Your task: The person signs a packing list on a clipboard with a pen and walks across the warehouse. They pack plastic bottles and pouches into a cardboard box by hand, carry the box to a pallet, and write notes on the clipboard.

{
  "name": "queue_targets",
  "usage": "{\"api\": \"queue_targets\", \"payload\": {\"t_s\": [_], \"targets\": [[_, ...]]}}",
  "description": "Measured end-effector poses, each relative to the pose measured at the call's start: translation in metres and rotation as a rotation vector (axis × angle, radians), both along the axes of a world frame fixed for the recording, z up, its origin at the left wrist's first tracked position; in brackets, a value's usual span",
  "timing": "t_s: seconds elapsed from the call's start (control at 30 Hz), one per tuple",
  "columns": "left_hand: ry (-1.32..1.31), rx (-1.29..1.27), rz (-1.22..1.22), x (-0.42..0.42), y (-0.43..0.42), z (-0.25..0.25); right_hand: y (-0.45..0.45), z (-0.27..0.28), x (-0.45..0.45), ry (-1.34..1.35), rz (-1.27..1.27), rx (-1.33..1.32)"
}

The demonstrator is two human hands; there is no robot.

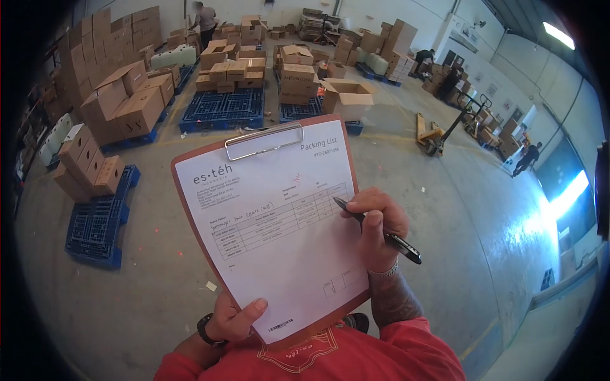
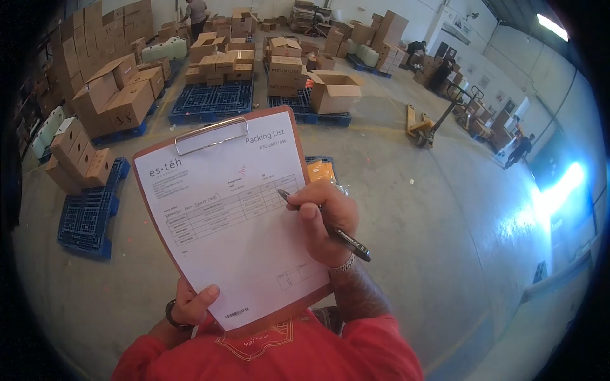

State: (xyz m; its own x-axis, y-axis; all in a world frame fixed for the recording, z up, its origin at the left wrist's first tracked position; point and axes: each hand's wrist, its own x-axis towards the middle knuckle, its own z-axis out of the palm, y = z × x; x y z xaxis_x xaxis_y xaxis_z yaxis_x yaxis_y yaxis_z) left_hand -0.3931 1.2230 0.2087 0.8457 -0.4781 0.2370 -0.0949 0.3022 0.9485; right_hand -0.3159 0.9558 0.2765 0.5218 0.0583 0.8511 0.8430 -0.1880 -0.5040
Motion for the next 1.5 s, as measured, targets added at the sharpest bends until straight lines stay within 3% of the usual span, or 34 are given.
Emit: {"api": "queue_targets", "payload": {"t_s": [0.07, 0.67, 0.87, 1.1, 1.2, 1.27, 1.4, 1.47, 1.5], "targets": [[0.025, -0.008, 0.011, -0.002, -0.001, 0.002, 0.008, 0.001, -0.009, 0.128, -0.008, 0.201], [0.004, -0.069, 0.034, -0.001, -0.001, -0.004, 0.008, 0.0, -0.011, 0.133, -0.215, 0.089], [-0.005, -0.072, 0.052, -0.004, 0.002, -0.004, 0.011, 0.004, -0.013, 0.125, -0.088, 0.146], [0.001, -0.051, 0.034, -0.004, 0.005, -0.003, 0.01, 0.005, -0.012, 0.1, -0.17, 0.044], [-0.032, -0.056, 0.09, -0.005, 0.002, -0.003, 0.01, 0.001, -0.012, 0.074, -0.149, 0.177], [-0.014, -0.041, 0.138, -0.007, -0.001, -0.003, 0.01, 0.002, -0.015, 0.031, -0.053, 0.435], [0.0, -0.023, 0.168, -0.005, 0.0, -0.007, -0.009, -0.01, -0.021, 0.107, 0.059, 0.561], [-0.019, -0.013, 0.193, -0.002, -0.001, -0.011, -0.011, -0.014, -0.019, 0.274, -0.322, 0.317], [-0.037, 0.003, 0.207, -0.002, 0.0, -0.013, -0.01, -0.019, -0.02, 0.29, -0.305, 0.313]]}}
